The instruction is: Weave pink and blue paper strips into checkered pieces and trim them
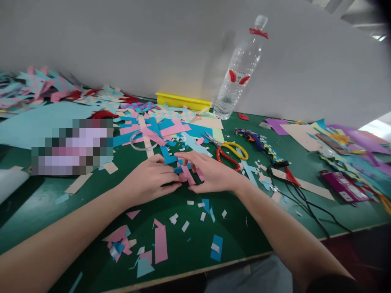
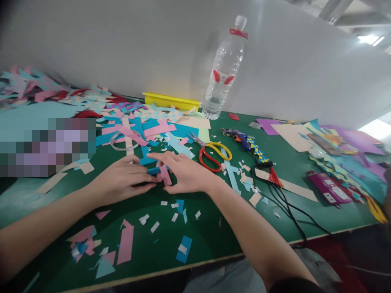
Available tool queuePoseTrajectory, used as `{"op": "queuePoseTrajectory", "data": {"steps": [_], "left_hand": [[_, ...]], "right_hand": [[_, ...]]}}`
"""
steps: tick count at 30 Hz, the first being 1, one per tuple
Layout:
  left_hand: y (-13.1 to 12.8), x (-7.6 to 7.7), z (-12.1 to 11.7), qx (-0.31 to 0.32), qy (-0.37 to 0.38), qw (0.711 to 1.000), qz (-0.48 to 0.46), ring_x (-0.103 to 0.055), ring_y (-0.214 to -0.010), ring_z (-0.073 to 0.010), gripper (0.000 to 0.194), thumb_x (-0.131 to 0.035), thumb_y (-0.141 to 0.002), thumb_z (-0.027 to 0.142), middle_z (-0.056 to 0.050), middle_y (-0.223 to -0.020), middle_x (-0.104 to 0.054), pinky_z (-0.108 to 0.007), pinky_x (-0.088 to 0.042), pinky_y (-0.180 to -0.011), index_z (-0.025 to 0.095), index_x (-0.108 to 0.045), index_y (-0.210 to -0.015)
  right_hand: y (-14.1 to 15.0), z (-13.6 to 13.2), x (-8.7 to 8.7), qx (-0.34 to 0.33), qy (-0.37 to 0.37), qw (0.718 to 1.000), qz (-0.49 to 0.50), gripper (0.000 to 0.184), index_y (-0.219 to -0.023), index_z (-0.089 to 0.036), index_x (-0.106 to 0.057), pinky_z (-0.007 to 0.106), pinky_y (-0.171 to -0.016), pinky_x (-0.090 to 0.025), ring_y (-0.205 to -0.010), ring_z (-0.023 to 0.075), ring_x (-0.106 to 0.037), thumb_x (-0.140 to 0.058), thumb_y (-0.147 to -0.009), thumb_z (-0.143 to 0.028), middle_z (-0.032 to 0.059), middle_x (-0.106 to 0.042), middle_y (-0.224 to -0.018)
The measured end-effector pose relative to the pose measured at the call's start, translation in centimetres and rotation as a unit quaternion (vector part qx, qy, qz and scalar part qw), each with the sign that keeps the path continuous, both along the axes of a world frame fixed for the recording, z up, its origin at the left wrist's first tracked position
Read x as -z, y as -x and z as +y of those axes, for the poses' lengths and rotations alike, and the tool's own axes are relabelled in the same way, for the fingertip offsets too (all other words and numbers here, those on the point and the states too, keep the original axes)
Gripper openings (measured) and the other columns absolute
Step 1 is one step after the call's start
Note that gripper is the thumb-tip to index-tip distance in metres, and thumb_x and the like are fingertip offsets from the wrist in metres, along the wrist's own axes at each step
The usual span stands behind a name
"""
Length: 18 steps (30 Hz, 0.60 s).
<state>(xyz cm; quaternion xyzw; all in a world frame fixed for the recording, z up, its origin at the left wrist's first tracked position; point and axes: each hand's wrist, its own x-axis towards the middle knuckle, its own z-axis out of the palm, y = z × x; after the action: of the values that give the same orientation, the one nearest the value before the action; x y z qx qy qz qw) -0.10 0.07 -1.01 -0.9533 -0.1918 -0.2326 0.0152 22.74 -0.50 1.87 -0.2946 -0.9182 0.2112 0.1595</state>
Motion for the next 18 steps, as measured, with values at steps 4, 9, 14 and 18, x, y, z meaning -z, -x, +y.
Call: {"op": "queuePoseTrajectory", "data": {"steps": [4, 9, 14, 18], "left_hand": [[0.11, 0.04, 0.18, -0.005, -0.014, 1.0, -0.018, -0.063, -0.068, -0.0144, 0.02, -0.048, -0.093, 0.026, 0.0, -0.081, -0.073, -0.034, -0.037, -0.076, 0.02, -0.067, -0.089], [-0.03, 0.01, 0.14, -0.015, -0.012, 1.0, -0.011, -0.065, -0.07, -0.0148, 0.021, -0.048, -0.093, 0.026, 0.0, -0.083, -0.074, -0.034, -0.037, -0.074, 0.021, -0.068, -0.091], [-0.06, 0.02, 0.17, -0.058, -0.019, 0.998, -0.011, -0.064, -0.069, -0.0156, 0.022, -0.047, -0.093, 0.026, -0.001, -0.081, -0.073, -0.034, -0.038, -0.072, 0.023, -0.069, -0.088], [0.04, 0.03, 0.26, -0.088, -0.019, 0.996, -0.011, -0.063, -0.069, -0.0162, 0.023, -0.048, -0.092, 0.031, -0.002, -0.081, -0.073, -0.035, -0.037, -0.074, 0.022, -0.069, -0.088]], "right_hand": [[-0.05, -0.06, 0.21, 0.023, -0.012, 1.0, 0.01, 0.072, -0.141, -0.026, -0.027, 0.038, -0.092, -0.043, -0.093, 0.0176, -0.055, -0.056, -0.077, -0.012, 0.0067, -0.053, -0.12], [0.06, 0.04, 0.39, 0.051, -0.041, 0.996, 0.059, 0.057, -0.137, -0.028, -0.033, 0.035, -0.083, -0.048, -0.082, 0.0151, -0.055, -0.047, -0.085, -0.011, 0.0041, -0.057, -0.109], [0.26, 0.18, 0.51, 0.062, -0.055, 0.989, 0.119, 0.046, -0.133, -0.027, -0.037, 0.036, -0.085, -0.05, -0.084, 0.0151, -0.058, -0.044, -0.089, -0.015, 0.0045, -0.057, -0.109], [0.31, 0.17, 0.51, 0.068, -0.058, 0.984, 0.153, 0.046, -0.133, -0.027, -0.036, 0.037, -0.09, -0.049, -0.083, 0.0136, -0.059, -0.046, -0.089, -0.015, 0.004, -0.057, -0.111]]}}
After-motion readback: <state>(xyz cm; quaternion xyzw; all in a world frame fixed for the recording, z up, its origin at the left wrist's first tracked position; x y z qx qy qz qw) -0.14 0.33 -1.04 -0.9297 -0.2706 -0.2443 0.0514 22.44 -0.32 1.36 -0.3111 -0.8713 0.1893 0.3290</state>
